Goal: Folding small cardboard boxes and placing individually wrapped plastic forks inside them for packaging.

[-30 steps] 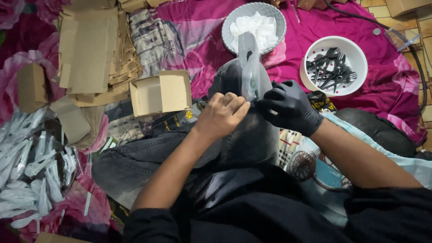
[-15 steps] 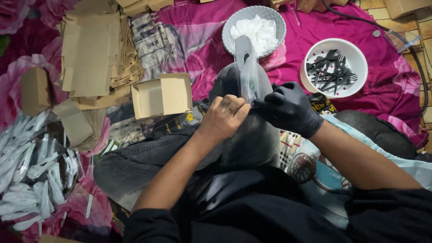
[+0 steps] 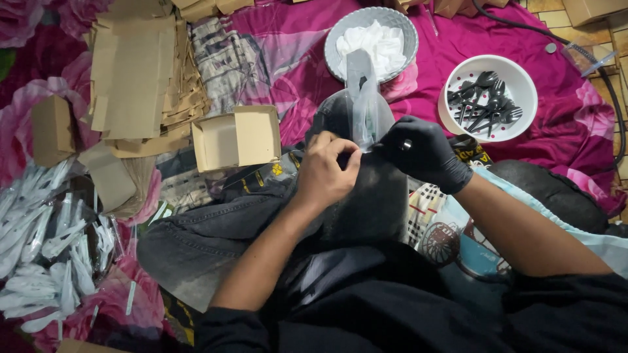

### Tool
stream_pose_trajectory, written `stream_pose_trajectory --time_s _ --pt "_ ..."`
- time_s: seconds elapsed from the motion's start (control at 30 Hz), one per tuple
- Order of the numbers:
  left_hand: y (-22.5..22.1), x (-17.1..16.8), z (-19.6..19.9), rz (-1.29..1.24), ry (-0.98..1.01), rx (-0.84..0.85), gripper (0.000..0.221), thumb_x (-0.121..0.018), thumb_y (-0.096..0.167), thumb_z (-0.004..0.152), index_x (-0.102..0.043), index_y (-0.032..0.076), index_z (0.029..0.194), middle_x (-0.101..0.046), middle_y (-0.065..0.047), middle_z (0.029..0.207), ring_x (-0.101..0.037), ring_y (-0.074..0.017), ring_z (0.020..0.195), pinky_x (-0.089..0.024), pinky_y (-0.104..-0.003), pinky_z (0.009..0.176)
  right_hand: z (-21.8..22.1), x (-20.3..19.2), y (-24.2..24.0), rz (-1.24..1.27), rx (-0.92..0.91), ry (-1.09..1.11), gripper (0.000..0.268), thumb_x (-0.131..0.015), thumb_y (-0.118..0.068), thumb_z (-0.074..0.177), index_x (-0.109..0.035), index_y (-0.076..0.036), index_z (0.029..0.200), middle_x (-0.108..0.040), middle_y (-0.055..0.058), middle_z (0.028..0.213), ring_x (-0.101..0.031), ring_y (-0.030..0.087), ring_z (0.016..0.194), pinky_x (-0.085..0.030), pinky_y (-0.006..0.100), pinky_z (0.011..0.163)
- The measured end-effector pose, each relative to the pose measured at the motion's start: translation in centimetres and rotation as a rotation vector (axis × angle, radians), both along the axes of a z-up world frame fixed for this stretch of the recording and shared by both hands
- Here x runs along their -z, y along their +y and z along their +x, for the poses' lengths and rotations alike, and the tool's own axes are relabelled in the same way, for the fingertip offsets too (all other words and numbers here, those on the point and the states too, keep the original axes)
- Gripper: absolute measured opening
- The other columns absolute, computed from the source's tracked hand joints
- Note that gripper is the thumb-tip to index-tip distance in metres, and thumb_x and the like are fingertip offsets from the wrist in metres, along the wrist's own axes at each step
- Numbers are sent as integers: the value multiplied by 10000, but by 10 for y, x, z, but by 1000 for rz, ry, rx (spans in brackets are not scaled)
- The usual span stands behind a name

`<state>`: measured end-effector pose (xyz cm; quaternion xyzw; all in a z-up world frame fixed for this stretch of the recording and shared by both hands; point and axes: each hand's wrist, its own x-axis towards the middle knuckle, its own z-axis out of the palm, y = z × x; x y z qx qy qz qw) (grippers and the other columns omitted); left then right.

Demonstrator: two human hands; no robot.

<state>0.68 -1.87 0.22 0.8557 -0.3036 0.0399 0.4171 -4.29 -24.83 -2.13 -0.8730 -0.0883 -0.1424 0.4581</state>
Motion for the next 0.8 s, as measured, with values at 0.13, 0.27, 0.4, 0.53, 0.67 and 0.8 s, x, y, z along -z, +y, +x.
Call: stream_pose_trajectory --time_s 0.13,0.27,0.4,0.53,0.67,0.8 --pt "-3 -6 0 15 268 -104 138 -732 301 834 -750 165 821 -627 -75 896 -686 -308 897 -555 -400 749 -2 -5 2 -27 80 105 150 -895 -141 816 -762 -86 860 -697 116 779 -704 313 763 -544 406 666" --pt "-8 -7 1 4 330 -158 133 -765 290 786 -742 159 785 -625 -81 897 -685 -323 884 -564 -406 787 -3 -12 8 -52 136 175 211 -914 -203 824 -766 -59 867 -707 159 784 -711 350 768 -548 441 681" --pt "-4 -6 1 -21 375 -226 209 -815 277 721 -696 179 863 -606 -55 864 -696 -315 882 -571 -409 802 -2 -11 12 -69 341 410 302 -942 -360 758 -770 -162 908 -751 77 831 -727 312 889 -552 418 786" --pt "-7 -5 -7 -93 376 -284 327 -849 225 714 -691 210 1000 -601 -60 903 -693 -304 913 -578 -397 831 -7 -5 16 -18 352 343 321 -964 -338 754 -778 -177 960 -761 78 867 -724 331 903 -554 409 799" --pt "-11 -6 -9 -66 410 -316 292 -837 234 755 -727 204 1024 -629 -56 983 -694 -275 961 -576 -374 862 -7 3 13 -50 315 258 237 -937 -280 782 -790 -236 963 -759 19 869 -726 261 929 -564 364 806" --pt "-13 -12 -8 -2 446 -328 167 -828 265 743 -746 225 884 -645 -16 963 -703 -250 894 -587 -368 824 -4 14 6 -68 237 217 187 -888 -225 815 -764 -185 950 -728 80 861 -712 337 878 -564 433 757"
